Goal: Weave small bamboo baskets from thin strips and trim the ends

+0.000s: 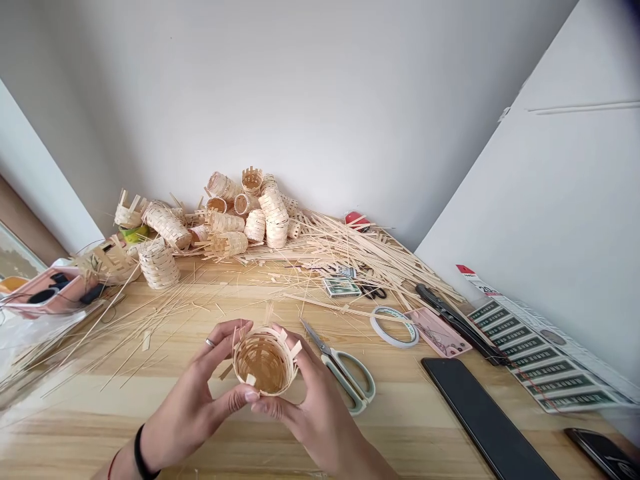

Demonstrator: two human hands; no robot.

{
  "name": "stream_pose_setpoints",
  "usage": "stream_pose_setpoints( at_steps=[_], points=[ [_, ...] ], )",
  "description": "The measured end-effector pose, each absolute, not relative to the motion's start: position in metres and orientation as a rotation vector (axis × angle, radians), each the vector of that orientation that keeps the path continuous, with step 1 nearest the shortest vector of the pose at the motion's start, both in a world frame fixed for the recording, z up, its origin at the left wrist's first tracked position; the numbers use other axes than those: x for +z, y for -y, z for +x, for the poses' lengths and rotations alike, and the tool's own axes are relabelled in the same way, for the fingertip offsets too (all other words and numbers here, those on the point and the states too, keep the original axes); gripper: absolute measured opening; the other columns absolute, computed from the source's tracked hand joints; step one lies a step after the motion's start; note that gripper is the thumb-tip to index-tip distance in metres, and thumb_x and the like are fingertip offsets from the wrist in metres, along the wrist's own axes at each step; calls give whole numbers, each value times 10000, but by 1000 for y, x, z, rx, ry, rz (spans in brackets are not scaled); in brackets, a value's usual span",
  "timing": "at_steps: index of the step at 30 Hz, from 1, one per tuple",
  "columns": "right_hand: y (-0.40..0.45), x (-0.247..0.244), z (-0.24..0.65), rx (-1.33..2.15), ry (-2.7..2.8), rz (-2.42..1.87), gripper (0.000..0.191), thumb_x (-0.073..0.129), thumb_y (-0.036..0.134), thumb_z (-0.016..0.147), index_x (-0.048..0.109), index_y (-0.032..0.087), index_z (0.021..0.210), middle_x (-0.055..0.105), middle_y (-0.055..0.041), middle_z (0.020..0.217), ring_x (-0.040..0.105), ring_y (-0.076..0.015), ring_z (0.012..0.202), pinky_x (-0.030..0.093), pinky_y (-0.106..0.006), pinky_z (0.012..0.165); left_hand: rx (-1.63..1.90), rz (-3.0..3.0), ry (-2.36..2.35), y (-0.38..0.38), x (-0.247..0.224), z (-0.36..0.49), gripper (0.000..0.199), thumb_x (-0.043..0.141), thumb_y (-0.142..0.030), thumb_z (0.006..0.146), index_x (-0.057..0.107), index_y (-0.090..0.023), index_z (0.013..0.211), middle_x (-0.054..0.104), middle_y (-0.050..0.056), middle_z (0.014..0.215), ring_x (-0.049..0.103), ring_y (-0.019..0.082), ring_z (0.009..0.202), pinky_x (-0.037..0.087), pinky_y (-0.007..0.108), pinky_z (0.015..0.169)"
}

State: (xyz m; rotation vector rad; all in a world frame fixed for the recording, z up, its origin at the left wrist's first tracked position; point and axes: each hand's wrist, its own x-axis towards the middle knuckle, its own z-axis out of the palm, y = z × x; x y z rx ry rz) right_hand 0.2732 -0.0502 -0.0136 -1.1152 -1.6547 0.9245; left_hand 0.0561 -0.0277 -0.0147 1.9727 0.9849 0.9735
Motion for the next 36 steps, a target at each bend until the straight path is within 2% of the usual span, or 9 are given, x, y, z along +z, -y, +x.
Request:
stream_pose_setpoints(
  at_steps=[5,10,12,17,29,32,36],
  points=[
    [50,-13,272,1001,1612,-1082,761,882,481,777,541,265,1423,645,-103,1359,625,-327,1279,526,-461,1098,967,1945,-989,30,-10,58,561,691,-381,967,547,-361,1509,586,99,1509,527,361,1411,518,505,1134],
    [53,-14,273,1007,1586,-1120,783,894,411,768,500,268,1429,638,-94,1346,613,-328,1273,517,-466,1103,1056,1812,-1055,28,-13,60,455,797,-438,882,660,-287,1289,691,90,1300,678,297,1190,586,395,998],
    [53,-13,274,1004,1582,-1118,777,894,401,766,496,267,1419,633,-93,1347,610,-326,1270,512,-465,1106,1079,1788,-1055,27,-15,61,440,804,-446,876,657,-280,1256,698,79,1261,676,284,1182,572,380,995],
    [52,-12,274,1032,1575,-1118,777,897,423,763,498,265,1410,638,-86,1319,620,-325,1242,509,-475,1090,1036,1815,-1061,27,-17,60,423,781,-409,905,630,-303,1286,668,68,1325,646,273,1216,534,368,1012],
    [50,-20,274,975,1628,-1149,781,887,395,780,481,273,1435,589,-84,1366,584,-305,1293,492,-471,1115,908,2031,-1053,27,-8,54,334,712,-367,958,606,-290,1265,658,72,1351,641,261,1204,538,365,980],
    [49,-26,274,844,1701,-1130,788,891,388,778,466,274,1432,572,-95,1365,580,-309,1300,508,-471,1110,905,2068,-1085,28,-8,47,348,628,-384,1004,567,-315,1340,636,69,1409,633,265,1234,533,383,1007],
    [50,-33,273,558,1834,-1088,924,927,261,715,409,301,1480,539,-107,1370,580,-319,1283,553,-454,1059,995,2120,-1133,32,-2,40,262,587,-447,1013,607,-327,1246,696,24,1322,667,262,1201,528,390,1002]
  ],
)
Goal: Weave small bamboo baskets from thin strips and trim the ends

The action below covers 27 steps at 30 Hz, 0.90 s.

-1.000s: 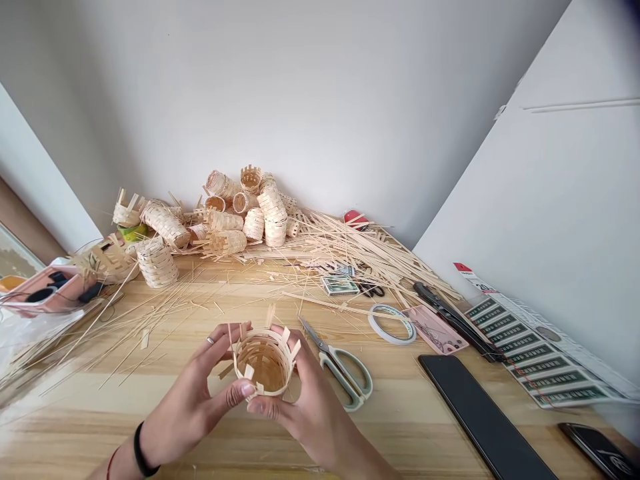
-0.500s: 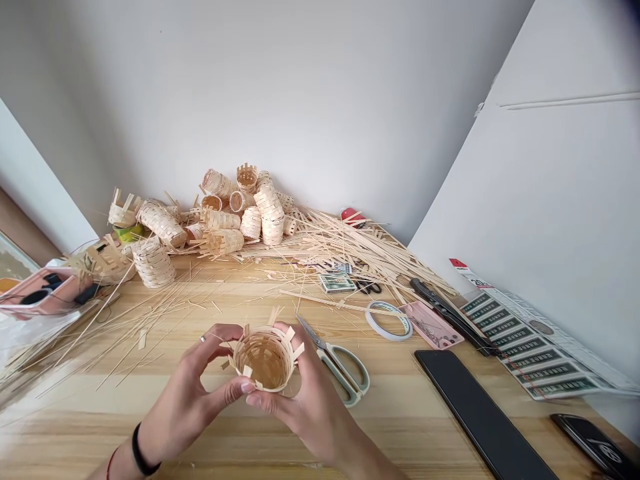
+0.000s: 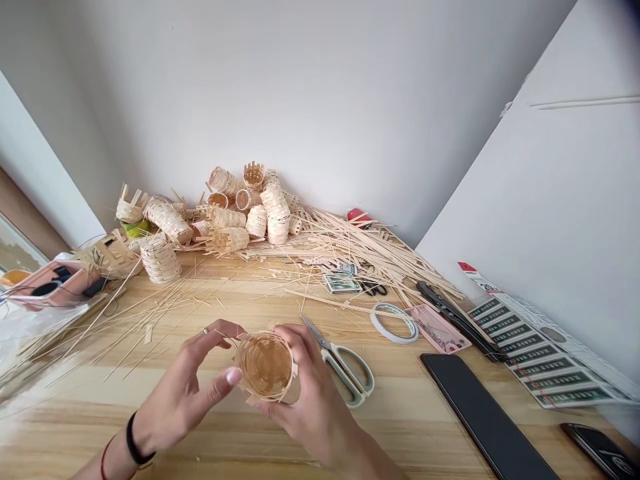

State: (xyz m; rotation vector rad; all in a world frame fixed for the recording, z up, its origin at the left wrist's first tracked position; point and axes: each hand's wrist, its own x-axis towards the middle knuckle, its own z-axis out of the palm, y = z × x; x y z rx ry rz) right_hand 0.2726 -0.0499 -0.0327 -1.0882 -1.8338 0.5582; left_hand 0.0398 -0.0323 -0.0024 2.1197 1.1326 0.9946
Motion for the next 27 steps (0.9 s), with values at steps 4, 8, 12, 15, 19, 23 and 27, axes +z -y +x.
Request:
stream_pose_setpoints(
  at_steps=[4,8,12,15,19,23,27],
  points=[
    [53,-33,270,365,1940,-1063,983,885,107,674,384,286,1500,542,-114,1326,563,-319,1247,569,-437,1005,1026,2242,-1249,33,9,48,191,697,-401,946,670,-287,1097,763,4,1062,714,225,983,555,326,838],
    [55,-31,267,244,2004,-1034,915,835,103,679,412,252,1476,554,-123,1269,566,-331,1177,557,-479,987,1104,2303,-1248,31,11,59,111,655,-268,968,654,-232,863,676,-32,752,641,144,693,515,251,655],
    [57,-32,264,221,2069,-1010,920,770,50,644,415,231,1473,555,-123,1252,556,-327,1150,554,-480,977,1035,2339,-1264,29,5,55,161,606,-191,962,641,-219,808,656,-40,693,618,116,613,479,219,586],
    [57,-34,263,212,2106,-1012,913,698,10,613,429,224,1459,557,-119,1240,550,-320,1145,553,-478,978,928,2369,-1297,27,2,50,137,603,-179,936,671,-222,826,680,-36,686,625,119,589,476,218,569],
    [56,-35,262,220,2130,-1016,899,666,12,600,437,219,1445,553,-117,1233,545,-317,1137,556,-479,967,830,2333,-1342,25,-2,49,173,568,-195,940,677,-213,807,694,-14,687,634,130,573,473,224,549],
    [55,-35,263,192,2143,-978,870,652,12,634,433,214,1451,555,-121,1232,543,-318,1139,551,-483,970,829,2309,-1385,28,-1,53,203,517,-169,911,603,-211,732,653,-16,642,584,132,551,436,228,533],
    [54,-39,263,173,2143,-959,906,609,-26,628,425,217,1482,545,-128,1267,528,-322,1169,531,-493,1008,823,2185,-1402,32,3,56,182,513,-177,871,541,-217,696,607,-30,603,532,135,546,395,233,525]
  ],
)
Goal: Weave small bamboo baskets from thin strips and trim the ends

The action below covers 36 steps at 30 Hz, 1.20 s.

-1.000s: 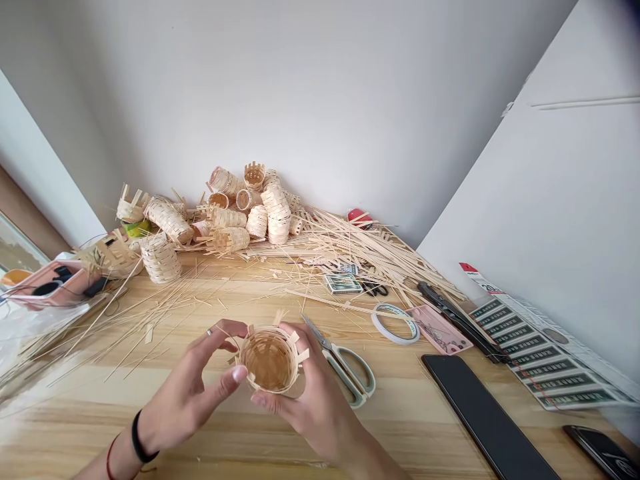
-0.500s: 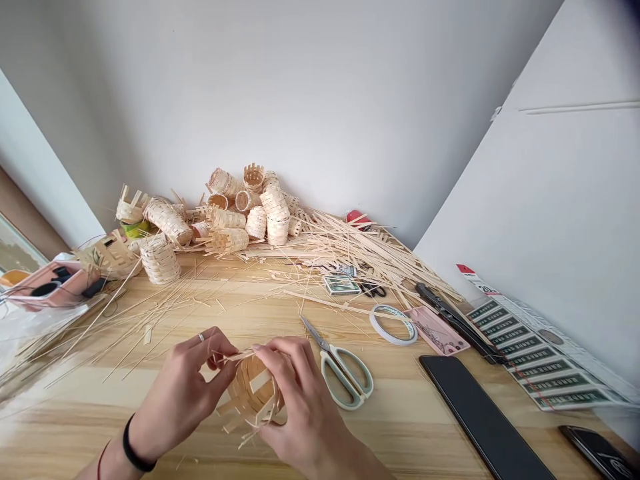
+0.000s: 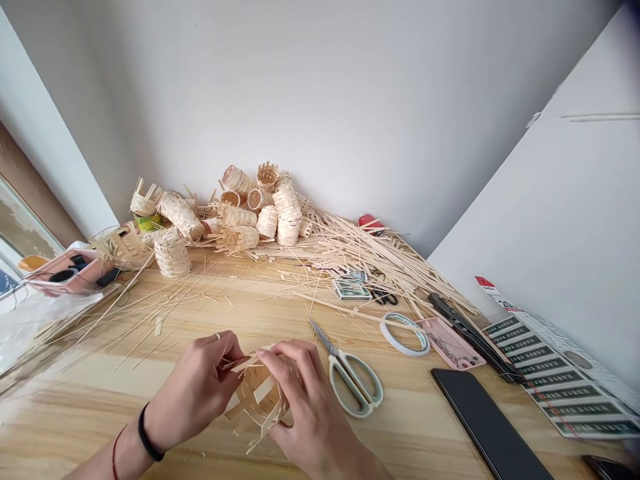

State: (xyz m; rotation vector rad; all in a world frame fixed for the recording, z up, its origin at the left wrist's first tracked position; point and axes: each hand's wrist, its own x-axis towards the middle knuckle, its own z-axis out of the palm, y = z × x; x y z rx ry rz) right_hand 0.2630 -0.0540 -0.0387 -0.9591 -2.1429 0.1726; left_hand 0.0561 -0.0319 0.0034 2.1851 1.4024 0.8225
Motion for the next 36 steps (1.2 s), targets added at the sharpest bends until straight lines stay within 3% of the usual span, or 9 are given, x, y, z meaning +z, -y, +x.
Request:
stream_pose_setpoints(
  at_steps=[8,14,17,21,23,25,29,32,36],
  points=[
    [54,-38,261,115,2155,-932,870,633,10,691,404,193,1509,546,-153,1292,518,-344,1197,494,-525,1051,768,1743,-1332,31,2,55,234,589,-360,883,530,-211,713,611,-1,652,500,152,598,388,258,546],
    [50,-49,254,127,2106,-944,937,688,56,587,425,228,1470,578,-128,1211,570,-353,1130,522,-514,994,738,1633,-1292,21,3,51,258,690,-379,858,559,-198,730,671,15,695,572,171,649,435,266,591],
    [46,-58,255,335,1983,-976,941,777,129,561,437,259,1429,571,-106,1220,604,-340,1132,562,-459,953,726,1729,-1241,17,11,45,305,692,-453,894,655,-187,749,685,24,691,610,185,664,482,272,619],
    [40,-62,264,633,1795,-1008,878,815,182,667,419,260,1447,584,-98,1320,648,-298,1196,570,-384,1004,976,1769,-1085,13,16,31,351,534,-509,1014,750,-278,1165,759,89,1141,699,240,1013,568,340,889],
    [38,-61,266,676,1779,-997,899,842,170,683,416,265,1469,587,-104,1372,645,-306,1242,556,-384,1046,1015,1765,-1100,10,15,25,408,507,-502,1031,664,-324,1363,753,79,1167,700,236,1058,561,358,949],
    [38,-60,264,706,1795,-1012,999,906,172,663,392,275,1514,574,-113,1426,625,-317,1299,535,-387,1091,1024,1789,-1116,5,14,20,410,527,-494,1026,663,-320,1372,753,79,1187,701,237,1080,551,368,993],
    [44,-62,262,744,1831,-1108,1105,990,212,611,404,294,1545,560,-116,1484,580,-335,1375,496,-417,1149,1144,1759,-1151,-4,15,15,399,472,-484,1054,733,-257,1253,782,84,1101,728,221,961,594,339,901],
    [56,-67,270,715,1824,-1165,1011,910,209,719,375,287,1573,523,-133,1537,528,-340,1428,471,-469,1169,1148,1794,-1121,-5,22,10,380,487,-468,1056,756,-232,1182,785,83,1057,728,222,950,597,342,901],
    [89,-65,294,554,1690,-1294,582,631,253,967,458,266,1523,587,-133,1473,608,-298,1342,523,-482,1111,1226,1802,-1057,5,39,-9,384,467,-483,1070,720,-219,1187,758,96,1100,709,223,989,588,368,927]
  ],
)
